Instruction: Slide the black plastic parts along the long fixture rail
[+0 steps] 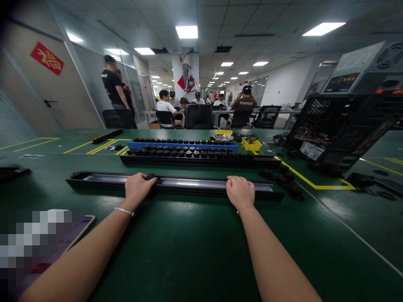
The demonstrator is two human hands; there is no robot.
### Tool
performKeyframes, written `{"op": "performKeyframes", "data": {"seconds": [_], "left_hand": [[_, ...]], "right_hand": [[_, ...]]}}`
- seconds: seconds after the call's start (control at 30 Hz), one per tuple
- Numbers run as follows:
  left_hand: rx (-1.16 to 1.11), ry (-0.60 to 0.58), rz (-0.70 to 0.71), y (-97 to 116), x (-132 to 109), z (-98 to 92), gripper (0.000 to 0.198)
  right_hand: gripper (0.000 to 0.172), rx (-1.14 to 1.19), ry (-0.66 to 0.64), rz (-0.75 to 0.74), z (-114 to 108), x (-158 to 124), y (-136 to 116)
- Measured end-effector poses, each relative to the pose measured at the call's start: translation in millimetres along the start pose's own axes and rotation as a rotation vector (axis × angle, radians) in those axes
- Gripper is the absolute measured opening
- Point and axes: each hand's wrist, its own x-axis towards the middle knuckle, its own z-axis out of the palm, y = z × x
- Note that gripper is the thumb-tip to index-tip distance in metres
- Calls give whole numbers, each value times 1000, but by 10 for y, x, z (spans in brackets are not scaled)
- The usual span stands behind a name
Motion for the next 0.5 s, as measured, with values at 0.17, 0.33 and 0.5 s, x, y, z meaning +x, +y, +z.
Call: {"op": "performKeyframes", "data": {"seconds": [0.17,0.33,0.5], "left_hand": [[1,-3,10,7,-1,11,35],[4,-6,15,-1,5,38,36],[-10,0,27,-6,5,73,37]], "right_hand": [[40,-1,4,1,-1,-1,-11],[39,-10,22,2,7,-5,-20],[40,1,21,0,9,-6,-21]]}}
